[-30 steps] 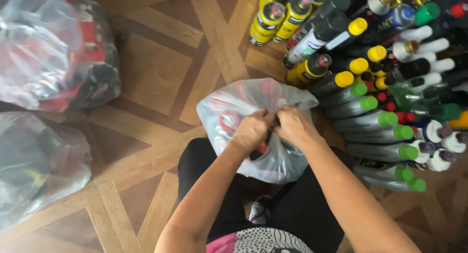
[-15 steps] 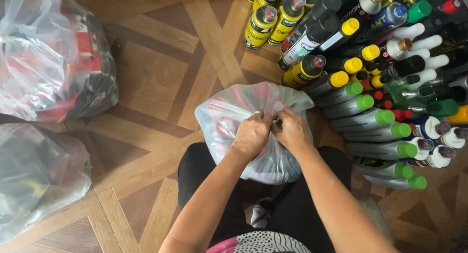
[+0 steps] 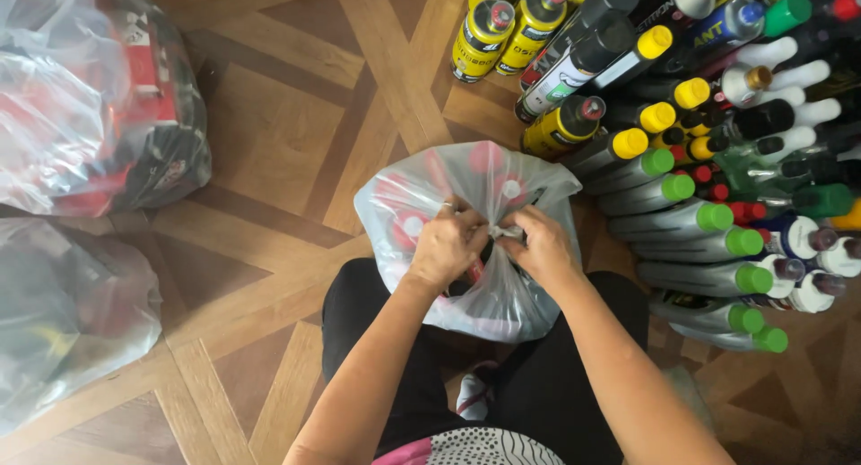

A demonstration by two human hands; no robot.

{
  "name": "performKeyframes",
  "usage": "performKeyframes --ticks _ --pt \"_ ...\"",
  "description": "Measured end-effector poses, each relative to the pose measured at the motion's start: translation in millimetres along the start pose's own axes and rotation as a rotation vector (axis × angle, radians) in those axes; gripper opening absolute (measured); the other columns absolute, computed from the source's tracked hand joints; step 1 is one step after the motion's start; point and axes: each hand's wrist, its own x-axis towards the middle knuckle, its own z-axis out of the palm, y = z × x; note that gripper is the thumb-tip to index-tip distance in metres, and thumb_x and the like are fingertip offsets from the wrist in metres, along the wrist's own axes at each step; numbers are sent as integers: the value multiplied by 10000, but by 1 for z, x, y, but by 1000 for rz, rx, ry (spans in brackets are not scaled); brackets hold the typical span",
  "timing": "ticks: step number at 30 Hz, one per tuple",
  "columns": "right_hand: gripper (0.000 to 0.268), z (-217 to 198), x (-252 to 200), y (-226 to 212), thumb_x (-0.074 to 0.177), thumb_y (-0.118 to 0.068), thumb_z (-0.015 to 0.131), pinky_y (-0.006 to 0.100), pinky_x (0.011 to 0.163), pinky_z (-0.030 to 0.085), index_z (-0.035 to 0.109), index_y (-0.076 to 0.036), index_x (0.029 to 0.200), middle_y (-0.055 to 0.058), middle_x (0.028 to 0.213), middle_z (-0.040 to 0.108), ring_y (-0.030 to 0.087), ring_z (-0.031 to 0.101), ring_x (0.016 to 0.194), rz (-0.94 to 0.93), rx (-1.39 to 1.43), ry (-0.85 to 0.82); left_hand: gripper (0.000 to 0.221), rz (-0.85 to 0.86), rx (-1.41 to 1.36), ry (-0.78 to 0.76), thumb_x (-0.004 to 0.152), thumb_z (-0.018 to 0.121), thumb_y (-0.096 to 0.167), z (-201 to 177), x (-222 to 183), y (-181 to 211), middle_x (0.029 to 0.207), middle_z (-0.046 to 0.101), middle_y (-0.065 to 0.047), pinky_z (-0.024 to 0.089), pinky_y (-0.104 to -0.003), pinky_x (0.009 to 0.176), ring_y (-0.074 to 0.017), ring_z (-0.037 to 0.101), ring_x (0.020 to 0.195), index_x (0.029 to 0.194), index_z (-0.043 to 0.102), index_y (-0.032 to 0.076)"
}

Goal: Organizing and sorting motorcycle maintenance supplies from a plastic bag

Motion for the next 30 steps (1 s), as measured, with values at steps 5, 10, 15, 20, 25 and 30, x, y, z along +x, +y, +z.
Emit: performKeyframes --ticks 5,10,15,20,25,30 --pt "227 -3 -4 -4 724 -151 864 419 781 588 743 -196 911 27 841 744 291 737 901 29 54 71 154 62 187 44 868 743 426 21 0 -5 963 646 -20 633 -433 696 -315 754 790 960 721 305" --pt "174 -4 -11 -9 748 -103 865 370 770 592 747 -162 862 13 851 788 263 758 900 65 182 126 207 25 44 -66 828 767 422 23 11 -17 889 671 -20 627 -410 762 -287 751 882 979 719 289" --pt "128 -2 -3 -18 788 -76 838 372 764 591 756 -164 833 12 865 799 260 763 904 61 231 125 371 -38 75 -241 835 753 422 29 21 -41 949 748 -100 606 -457 881 -318 742 990 1141 702 219" --pt "231 -15 18 -18 680 -223 861 489 786 585 768 -139 873 97 866 776 347 734 908 -13 -3 -28 50 131 363 21 810 700 287 53 21 -41 749 651 11 610 -389 592 -244 739 659 841 672 258" --pt "353 -28 57 -26 796 -429 773 513 809 570 783 -81 853 146 882 786 401 727 935 195 -168 -342 144 108 300 87 876 657 399 40 7 -29 822 662 1 614 -406 606 -273 749 692 887 635 258" --pt "419 -13 73 -5 742 -558 777 478 913 583 826 -208 968 61 1015 806 344 727 1066 288 -361 -555 208 118 173 125 796 744 382 35 -1 -29 954 686 -22 635 -441 673 -309 754 807 927 648 252"
